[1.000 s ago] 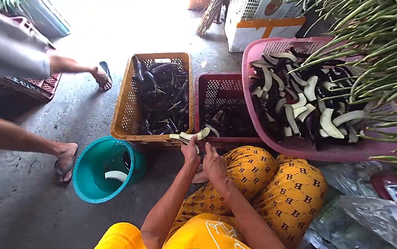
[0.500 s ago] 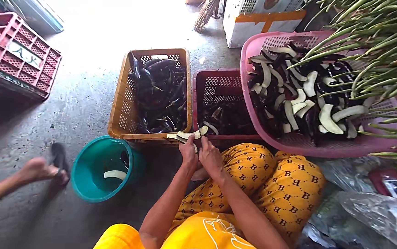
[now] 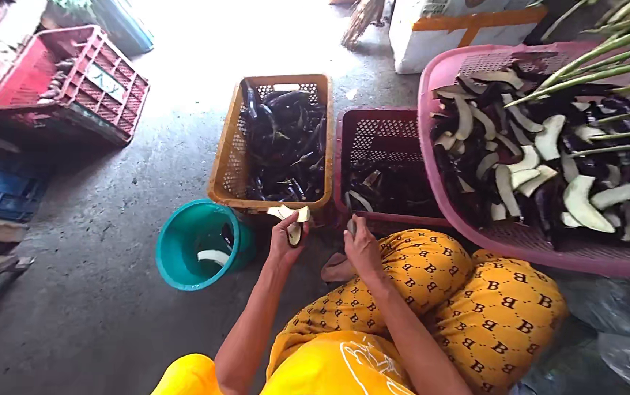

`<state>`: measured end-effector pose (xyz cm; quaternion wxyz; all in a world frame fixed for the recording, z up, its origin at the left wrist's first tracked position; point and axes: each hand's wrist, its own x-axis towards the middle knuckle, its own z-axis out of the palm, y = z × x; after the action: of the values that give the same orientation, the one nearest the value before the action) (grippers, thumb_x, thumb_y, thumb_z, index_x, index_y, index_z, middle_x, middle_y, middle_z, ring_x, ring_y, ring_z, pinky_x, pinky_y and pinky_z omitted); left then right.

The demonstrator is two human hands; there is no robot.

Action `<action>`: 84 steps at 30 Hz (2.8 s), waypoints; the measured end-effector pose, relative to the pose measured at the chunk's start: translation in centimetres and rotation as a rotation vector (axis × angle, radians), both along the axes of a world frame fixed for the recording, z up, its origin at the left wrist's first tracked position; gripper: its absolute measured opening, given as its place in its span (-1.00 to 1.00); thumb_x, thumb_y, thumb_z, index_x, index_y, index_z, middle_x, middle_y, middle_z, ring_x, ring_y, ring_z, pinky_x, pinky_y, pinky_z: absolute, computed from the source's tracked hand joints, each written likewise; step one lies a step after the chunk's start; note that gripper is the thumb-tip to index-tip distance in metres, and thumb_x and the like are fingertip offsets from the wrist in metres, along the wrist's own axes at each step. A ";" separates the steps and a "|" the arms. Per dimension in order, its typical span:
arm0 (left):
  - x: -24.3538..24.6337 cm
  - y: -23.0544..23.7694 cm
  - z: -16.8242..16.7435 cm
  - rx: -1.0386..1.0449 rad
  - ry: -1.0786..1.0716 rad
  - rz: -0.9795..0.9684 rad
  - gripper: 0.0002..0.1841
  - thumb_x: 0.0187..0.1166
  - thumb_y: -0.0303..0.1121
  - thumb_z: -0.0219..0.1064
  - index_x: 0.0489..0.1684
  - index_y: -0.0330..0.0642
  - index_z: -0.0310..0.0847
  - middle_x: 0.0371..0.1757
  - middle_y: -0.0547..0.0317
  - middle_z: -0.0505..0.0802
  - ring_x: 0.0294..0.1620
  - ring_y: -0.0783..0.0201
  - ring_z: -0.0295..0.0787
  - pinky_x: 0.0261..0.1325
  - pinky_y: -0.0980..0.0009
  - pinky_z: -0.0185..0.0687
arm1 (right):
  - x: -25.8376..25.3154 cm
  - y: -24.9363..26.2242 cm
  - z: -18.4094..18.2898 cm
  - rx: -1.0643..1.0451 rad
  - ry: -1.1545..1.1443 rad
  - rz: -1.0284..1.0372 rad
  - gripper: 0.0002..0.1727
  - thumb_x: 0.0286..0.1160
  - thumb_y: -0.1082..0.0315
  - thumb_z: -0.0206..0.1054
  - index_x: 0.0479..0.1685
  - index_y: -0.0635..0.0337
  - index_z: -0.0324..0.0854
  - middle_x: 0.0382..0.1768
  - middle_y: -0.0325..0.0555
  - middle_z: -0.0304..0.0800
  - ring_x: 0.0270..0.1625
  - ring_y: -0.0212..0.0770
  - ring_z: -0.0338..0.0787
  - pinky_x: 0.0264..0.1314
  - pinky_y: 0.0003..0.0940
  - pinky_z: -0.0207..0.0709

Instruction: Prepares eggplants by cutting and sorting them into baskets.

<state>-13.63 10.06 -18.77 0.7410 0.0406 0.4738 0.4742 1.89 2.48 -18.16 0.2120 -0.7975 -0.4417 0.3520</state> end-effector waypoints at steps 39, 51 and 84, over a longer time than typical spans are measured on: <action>9.0 -0.2 -4.7 0.232 0.358 -0.094 -0.77 0.68 -0.56 0.27 0.15 -0.54 0.50 -0.18 -0.15 0.79 -0.25 0.20 0.80 -0.04 0.32 0.79 | -1.8 -2.3 -1.6 0.299 -0.250 -0.022 -0.49 0.65 0.47 0.15 0.58 0.44 0.47 0.28 0.38 0.76 -0.11 0.26 0.93 -0.05 0.07 0.76; 8.6 0.8 -4.9 0.278 0.444 -0.152 -0.80 0.62 -0.59 0.32 0.08 -0.54 0.55 -0.18 -0.17 0.80 -0.24 0.15 0.80 -0.02 0.24 0.79 | -2.1 -1.9 0.7 -0.017 -0.317 0.122 -0.41 0.74 0.44 0.03 0.76 0.34 0.26 0.45 0.33 0.63 -0.01 0.21 0.90 0.07 0.01 0.70; 8.6 0.7 -5.2 0.281 0.471 -0.173 -0.83 0.60 -0.55 0.38 0.02 -0.46 0.59 -0.33 -0.03 0.84 -0.38 0.25 0.83 -0.16 0.31 0.81 | -1.8 -1.3 1.1 0.002 -0.308 0.131 -0.46 0.71 0.46 0.07 0.67 0.42 0.36 0.29 0.36 0.75 -0.05 0.26 0.90 0.04 0.04 0.72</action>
<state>-5.00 10.73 -23.99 0.6353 0.2921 0.5574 0.4477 0.14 1.19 -17.03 0.1191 -0.8114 -0.5203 0.2382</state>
